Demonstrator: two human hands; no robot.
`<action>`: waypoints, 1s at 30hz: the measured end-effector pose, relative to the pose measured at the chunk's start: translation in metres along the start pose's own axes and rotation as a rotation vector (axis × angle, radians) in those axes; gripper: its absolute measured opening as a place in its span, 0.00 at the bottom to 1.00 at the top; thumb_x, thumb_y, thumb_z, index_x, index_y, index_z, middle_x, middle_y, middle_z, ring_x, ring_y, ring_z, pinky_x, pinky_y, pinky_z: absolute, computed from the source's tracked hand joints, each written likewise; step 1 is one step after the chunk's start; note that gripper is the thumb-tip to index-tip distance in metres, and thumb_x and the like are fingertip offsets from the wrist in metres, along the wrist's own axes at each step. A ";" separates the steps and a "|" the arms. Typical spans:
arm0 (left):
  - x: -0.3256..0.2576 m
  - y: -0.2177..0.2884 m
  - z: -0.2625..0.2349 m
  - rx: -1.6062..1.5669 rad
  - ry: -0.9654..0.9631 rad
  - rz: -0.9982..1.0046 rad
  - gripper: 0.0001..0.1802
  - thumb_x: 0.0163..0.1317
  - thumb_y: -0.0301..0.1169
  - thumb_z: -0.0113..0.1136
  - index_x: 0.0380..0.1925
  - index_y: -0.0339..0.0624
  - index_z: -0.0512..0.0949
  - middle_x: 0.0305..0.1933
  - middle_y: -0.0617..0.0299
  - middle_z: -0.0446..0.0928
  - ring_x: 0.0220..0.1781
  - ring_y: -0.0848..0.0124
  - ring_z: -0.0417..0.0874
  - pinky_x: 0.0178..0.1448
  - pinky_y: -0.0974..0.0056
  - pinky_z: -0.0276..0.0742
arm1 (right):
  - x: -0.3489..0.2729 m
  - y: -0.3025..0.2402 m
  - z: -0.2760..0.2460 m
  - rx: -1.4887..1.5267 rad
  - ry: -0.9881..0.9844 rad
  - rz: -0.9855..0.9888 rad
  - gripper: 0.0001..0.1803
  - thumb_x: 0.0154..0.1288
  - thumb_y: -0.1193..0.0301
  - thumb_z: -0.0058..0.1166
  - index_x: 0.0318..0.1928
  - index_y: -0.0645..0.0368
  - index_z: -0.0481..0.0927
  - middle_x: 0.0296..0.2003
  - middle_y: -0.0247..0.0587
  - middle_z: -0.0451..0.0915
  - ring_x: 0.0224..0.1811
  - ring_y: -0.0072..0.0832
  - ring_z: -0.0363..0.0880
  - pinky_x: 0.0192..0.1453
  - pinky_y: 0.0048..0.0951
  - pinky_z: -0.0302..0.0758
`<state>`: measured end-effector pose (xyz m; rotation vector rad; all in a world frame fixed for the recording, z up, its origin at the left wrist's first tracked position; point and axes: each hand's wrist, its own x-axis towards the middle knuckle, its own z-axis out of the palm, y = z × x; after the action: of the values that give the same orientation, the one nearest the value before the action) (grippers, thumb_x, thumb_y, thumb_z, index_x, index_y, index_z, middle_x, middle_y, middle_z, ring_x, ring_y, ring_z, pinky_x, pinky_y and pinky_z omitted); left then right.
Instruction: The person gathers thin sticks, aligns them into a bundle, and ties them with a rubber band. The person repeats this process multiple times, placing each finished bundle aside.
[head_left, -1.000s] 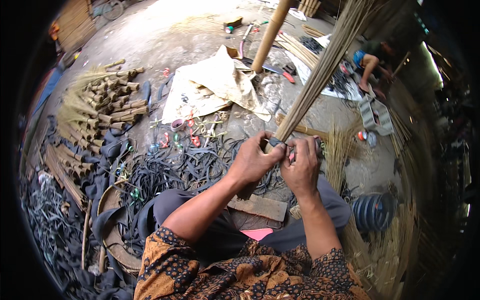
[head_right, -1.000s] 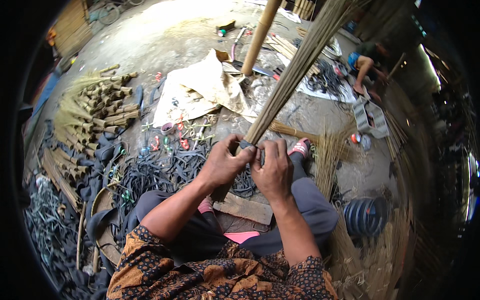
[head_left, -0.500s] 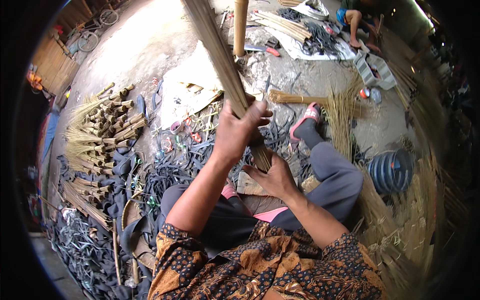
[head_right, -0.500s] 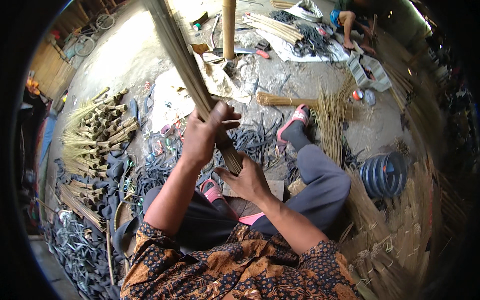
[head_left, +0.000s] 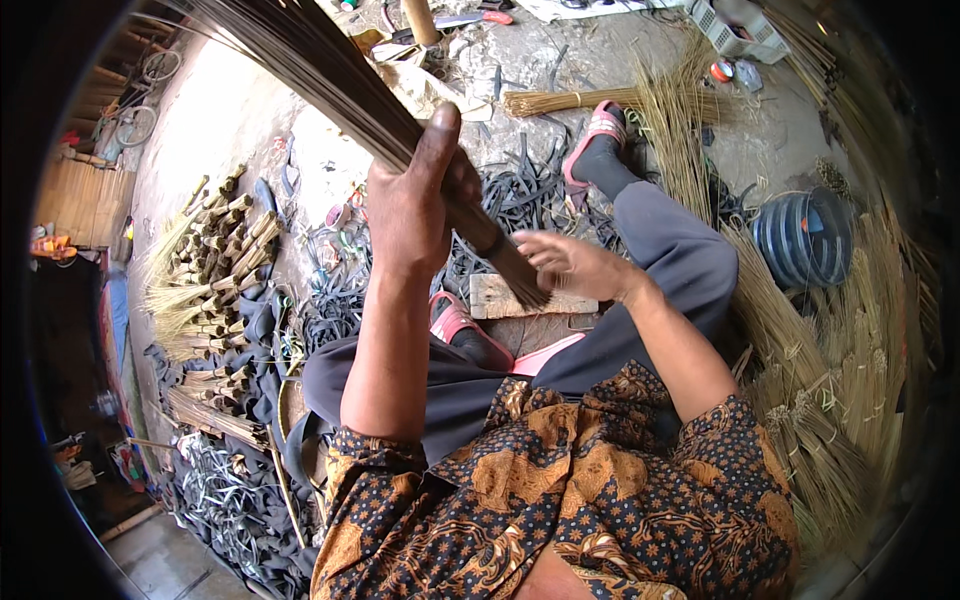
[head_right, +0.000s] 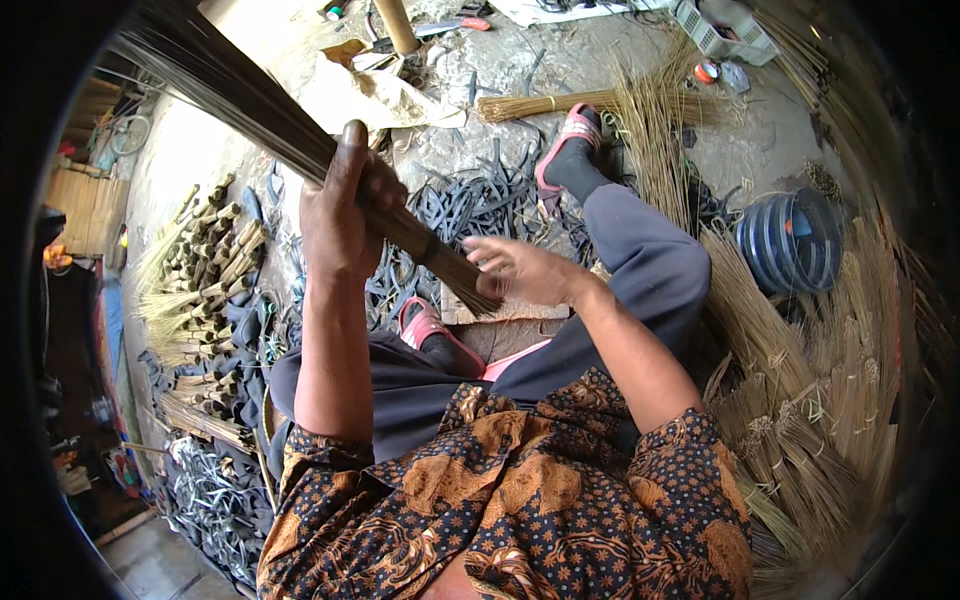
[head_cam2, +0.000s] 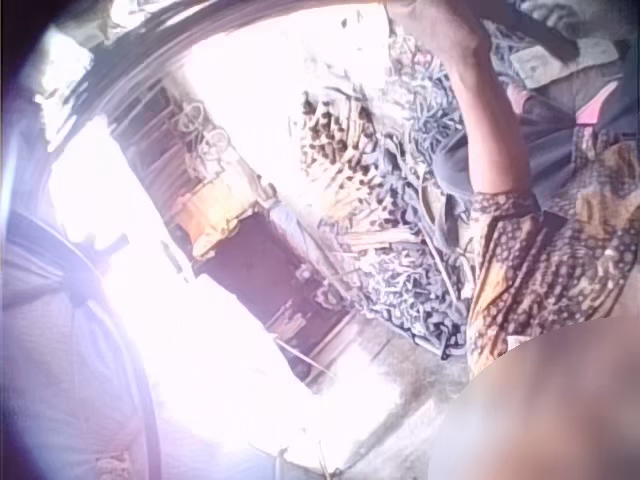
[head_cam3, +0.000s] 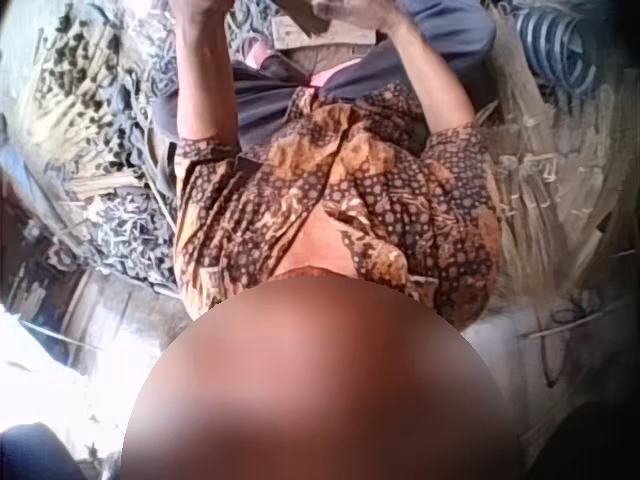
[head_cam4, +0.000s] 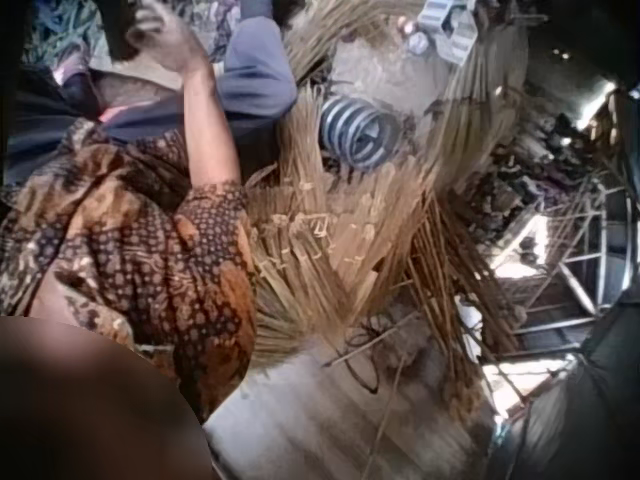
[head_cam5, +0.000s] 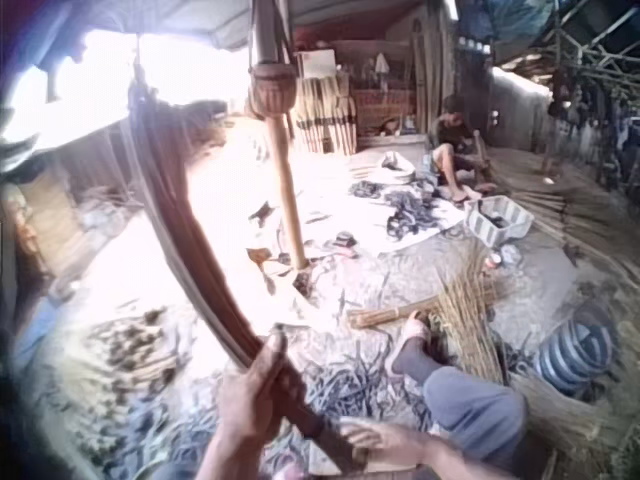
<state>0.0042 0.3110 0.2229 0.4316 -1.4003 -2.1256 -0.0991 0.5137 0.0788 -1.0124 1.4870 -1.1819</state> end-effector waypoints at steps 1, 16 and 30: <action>-0.003 -0.010 -0.005 0.067 0.018 0.039 0.19 0.72 0.45 0.67 0.32 0.46 0.72 0.22 0.69 0.66 0.24 0.74 0.72 0.31 0.66 0.72 | -0.004 0.011 -0.008 0.012 0.100 0.066 0.49 0.68 0.44 0.64 0.77 0.63 0.63 0.59 0.46 0.81 0.61 0.35 0.81 0.64 0.35 0.80; -0.089 -0.277 -0.102 0.384 0.367 -0.409 0.10 0.67 0.30 0.69 0.42 0.42 0.77 0.30 0.65 0.80 0.34 0.74 0.81 0.39 0.62 0.79 | -0.032 0.143 -0.023 0.144 0.366 0.301 0.24 0.81 0.57 0.52 0.61 0.66 0.75 0.47 0.42 0.83 0.40 0.23 0.83 0.47 0.27 0.80; -0.067 0.139 -0.383 0.613 1.380 0.127 0.27 0.69 0.46 0.68 0.49 0.28 0.79 0.35 0.57 0.82 0.34 0.69 0.81 0.39 0.58 0.79 | -0.036 0.157 -0.032 -0.139 0.315 0.488 0.22 0.80 0.58 0.52 0.57 0.66 0.78 0.41 0.44 0.86 0.30 0.26 0.86 0.38 0.28 0.79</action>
<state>0.3021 0.0274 0.1925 1.5741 -1.0394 -0.7495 -0.1296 0.5841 -0.0659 -0.5118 1.9492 -0.9170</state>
